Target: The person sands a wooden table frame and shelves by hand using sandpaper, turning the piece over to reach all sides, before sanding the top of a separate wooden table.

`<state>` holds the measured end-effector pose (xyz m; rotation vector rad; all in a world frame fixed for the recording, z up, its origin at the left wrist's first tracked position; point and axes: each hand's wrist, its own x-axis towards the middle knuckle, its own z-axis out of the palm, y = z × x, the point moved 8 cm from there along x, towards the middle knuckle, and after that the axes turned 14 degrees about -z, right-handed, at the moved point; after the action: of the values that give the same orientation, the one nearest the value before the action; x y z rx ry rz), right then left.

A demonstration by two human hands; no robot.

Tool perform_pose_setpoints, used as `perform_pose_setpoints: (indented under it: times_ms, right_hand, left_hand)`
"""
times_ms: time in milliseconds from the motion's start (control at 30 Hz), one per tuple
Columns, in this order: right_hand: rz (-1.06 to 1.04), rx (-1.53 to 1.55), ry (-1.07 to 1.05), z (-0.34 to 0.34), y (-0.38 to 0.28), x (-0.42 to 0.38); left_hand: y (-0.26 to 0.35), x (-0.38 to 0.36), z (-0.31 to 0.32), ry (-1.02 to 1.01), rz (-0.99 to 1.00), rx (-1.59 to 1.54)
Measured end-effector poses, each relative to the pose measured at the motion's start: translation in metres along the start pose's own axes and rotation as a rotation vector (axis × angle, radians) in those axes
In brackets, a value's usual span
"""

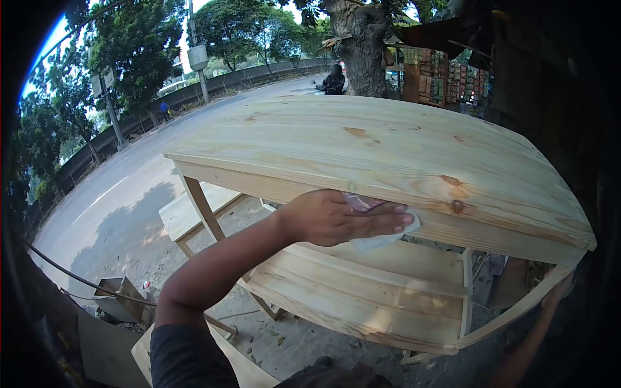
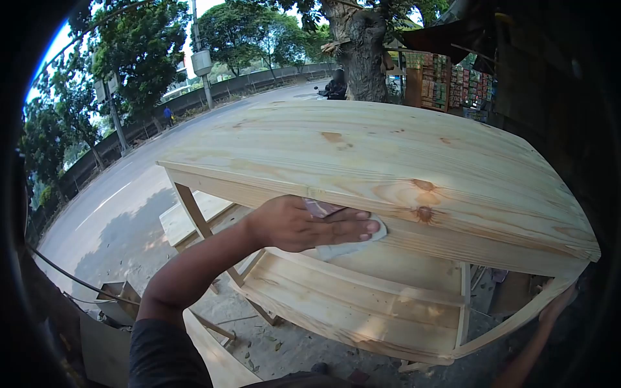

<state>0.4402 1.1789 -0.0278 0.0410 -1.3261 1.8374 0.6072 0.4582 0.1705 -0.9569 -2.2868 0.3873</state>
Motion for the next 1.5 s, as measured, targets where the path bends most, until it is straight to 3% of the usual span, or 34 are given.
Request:
perform_pose_setpoints:
  times_ms: [100,200,233,333,367,400,433,500,533,633,667,733,800,833,900,1000,1033,1067,1100,1200,1367,1400,1467,1500]
  right_hand:
    - [-0.066,-0.005,-0.025,-0.010,0.005,0.005]
    - [-0.068,0.120,-0.015,0.017,-0.010,-0.012]
    - [-0.019,0.050,0.111,0.047,-0.042,-0.039]
    - [-0.029,0.022,0.092,0.045,-0.038,-0.034]
    - [-0.022,0.035,0.047,0.036,-0.029,-0.025]
    - [-0.049,0.055,-0.056,0.033,-0.025,-0.019]
    - [-0.094,0.026,0.071,0.037,-0.036,-0.024]
    - [-0.032,0.015,0.026,0.033,-0.031,-0.025]
    - [-0.028,0.017,0.032,0.034,-0.034,-0.024]
    - [-0.050,0.002,-0.003,0.028,-0.025,-0.014]
    - [-0.048,-0.001,0.102,0.010,-0.013,-0.005]
    - [-0.038,0.000,0.080,0.009,-0.006,-0.001]
    - [-0.019,-0.023,0.146,0.027,-0.019,-0.019]
    - [0.015,0.026,-0.061,-0.010,0.013,0.021]
    - [-0.042,-0.076,0.046,-0.009,-0.004,0.012]
    - [-0.057,-0.171,0.127,0.007,-0.022,-0.002]
    - [-0.062,-0.172,0.140,0.012,-0.022,-0.004]
    - [-0.067,-0.182,0.160,0.013,-0.025,-0.008]
    - [-0.067,-0.200,0.184,0.009,-0.029,-0.015]
    - [-0.077,-0.245,0.220,0.015,-0.043,-0.023]
    - [-0.076,-0.321,0.268,0.032,-0.056,-0.046]
    - [-0.081,-0.342,0.275,0.038,-0.060,-0.050]
    - [-0.076,-0.379,0.285,0.045,-0.063,-0.058]
    - [-0.084,-0.379,0.293,0.047,-0.067,-0.060]
  left_hand:
    - [-0.105,-0.142,0.006,-0.111,-0.008,0.275]
    - [-0.099,-0.145,-0.004,-0.015,-0.032,0.406]
    - [-0.077,-0.118,-0.005,-0.033,-0.003,0.388]
    - [0.021,0.014,0.003,0.040,0.069,0.164]
    - [0.057,0.051,0.001,0.237,0.162,0.235]
    - [0.088,0.089,0.004,0.332,0.200,0.031]
    - [0.118,0.128,0.011,0.433,0.175,-0.135]
    - [0.178,0.203,0.030,0.404,0.114,-0.568]
    - [0.191,0.230,0.034,0.267,0.070,-0.708]
    - [0.183,0.228,0.040,0.390,0.134,-0.687]
    - [0.164,0.203,0.039,0.439,0.138,-0.653]
    - [0.103,0.118,0.010,0.549,0.163,-0.478]
    - [0.043,0.031,-0.005,0.436,0.054,-0.083]
    - [0.013,-0.012,-0.012,0.371,0.020,0.097]
    - [-0.061,-0.101,-0.009,0.189,-0.023,0.128]
    - [-0.199,-0.284,-0.005,0.097,-0.281,0.299]
    - [-0.229,-0.333,-0.013,0.131,-0.336,0.357]
    - [-0.248,-0.359,-0.016,0.037,-0.334,0.427]
    - [-0.246,-0.354,-0.023,-0.016,-0.251,0.543]
    - [-0.214,-0.273,-0.003,-0.179,-0.060,0.410]
    - [-0.051,-0.077,-0.009,0.395,0.151,0.051]
    - [-0.033,-0.050,0.000,0.447,0.118,-0.258]
    - [-0.002,-0.020,-0.003,0.642,0.133,-0.382]
    - [-0.008,-0.024,0.000,0.636,0.132,-0.367]
